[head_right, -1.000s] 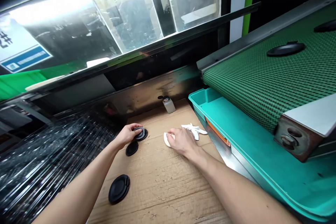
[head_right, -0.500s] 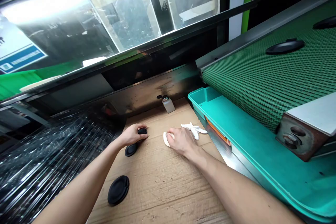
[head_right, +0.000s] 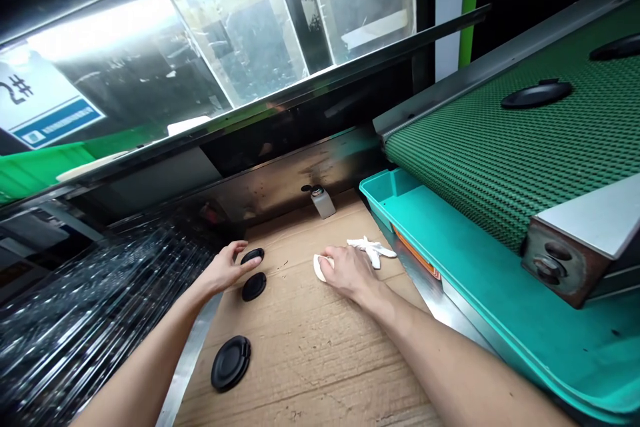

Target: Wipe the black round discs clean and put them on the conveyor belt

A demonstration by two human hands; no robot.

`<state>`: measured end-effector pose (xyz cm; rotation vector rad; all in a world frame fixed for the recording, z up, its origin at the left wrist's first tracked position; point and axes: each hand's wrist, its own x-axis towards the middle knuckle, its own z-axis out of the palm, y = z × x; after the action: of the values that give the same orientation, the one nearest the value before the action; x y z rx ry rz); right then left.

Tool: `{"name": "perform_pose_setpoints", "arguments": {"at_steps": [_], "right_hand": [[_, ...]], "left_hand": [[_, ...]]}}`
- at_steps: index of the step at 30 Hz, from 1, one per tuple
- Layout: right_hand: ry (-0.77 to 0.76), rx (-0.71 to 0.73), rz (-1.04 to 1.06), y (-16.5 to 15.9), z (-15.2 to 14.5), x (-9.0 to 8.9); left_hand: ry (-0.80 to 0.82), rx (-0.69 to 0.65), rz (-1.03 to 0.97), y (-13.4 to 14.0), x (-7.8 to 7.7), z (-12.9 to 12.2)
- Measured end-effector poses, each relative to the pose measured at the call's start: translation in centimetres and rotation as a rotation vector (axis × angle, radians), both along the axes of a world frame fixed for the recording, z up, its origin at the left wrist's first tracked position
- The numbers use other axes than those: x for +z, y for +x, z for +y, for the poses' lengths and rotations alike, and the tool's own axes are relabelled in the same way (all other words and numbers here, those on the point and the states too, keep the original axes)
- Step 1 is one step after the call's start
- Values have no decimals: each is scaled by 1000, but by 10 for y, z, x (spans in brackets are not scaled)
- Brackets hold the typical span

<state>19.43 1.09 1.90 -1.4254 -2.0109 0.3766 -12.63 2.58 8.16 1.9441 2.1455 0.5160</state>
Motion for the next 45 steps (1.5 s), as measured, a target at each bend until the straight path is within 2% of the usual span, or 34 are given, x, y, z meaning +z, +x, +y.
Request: {"name": "perform_pose_setpoints", "arguments": {"at_steps": [5,8,12,15,20,27,32,35,37,39,41,45], "right_hand": [[-25,-18,-28,0,-1,1],[-26,-12,-23,0,0,0],[-20,7,-8,0,1,-1],[-16,7,-3,0,1,-2],[-23,-12,-21,1,0,0],[-26,-6,-14,-1,1,0],[-22,-5,-28,-2,-3,7],[-38,9,-21,-1,2,9],[-41,9,-5,2,5,11],[-61,11,-1,4,7,14],[-105,22,-14,5,5,19],[-142,49,-3,4,4,23]], "left_hand": [[-117,-152,-82,12,-4,-40],[-73,-219,-99,14,-3,-42],[60,-94,22,-1,3,-15],[4,-43,62,-14,3,11],[-120,-74,13,-14,-3,35],[-153,-121,-5,-5,-3,48],[-120,-152,40,-2,8,50],[-31,-68,192,7,25,68],[28,-83,250,31,45,80],[78,-165,274,78,72,87],[116,-307,280,146,103,91],[249,-593,216,318,155,99]]}}
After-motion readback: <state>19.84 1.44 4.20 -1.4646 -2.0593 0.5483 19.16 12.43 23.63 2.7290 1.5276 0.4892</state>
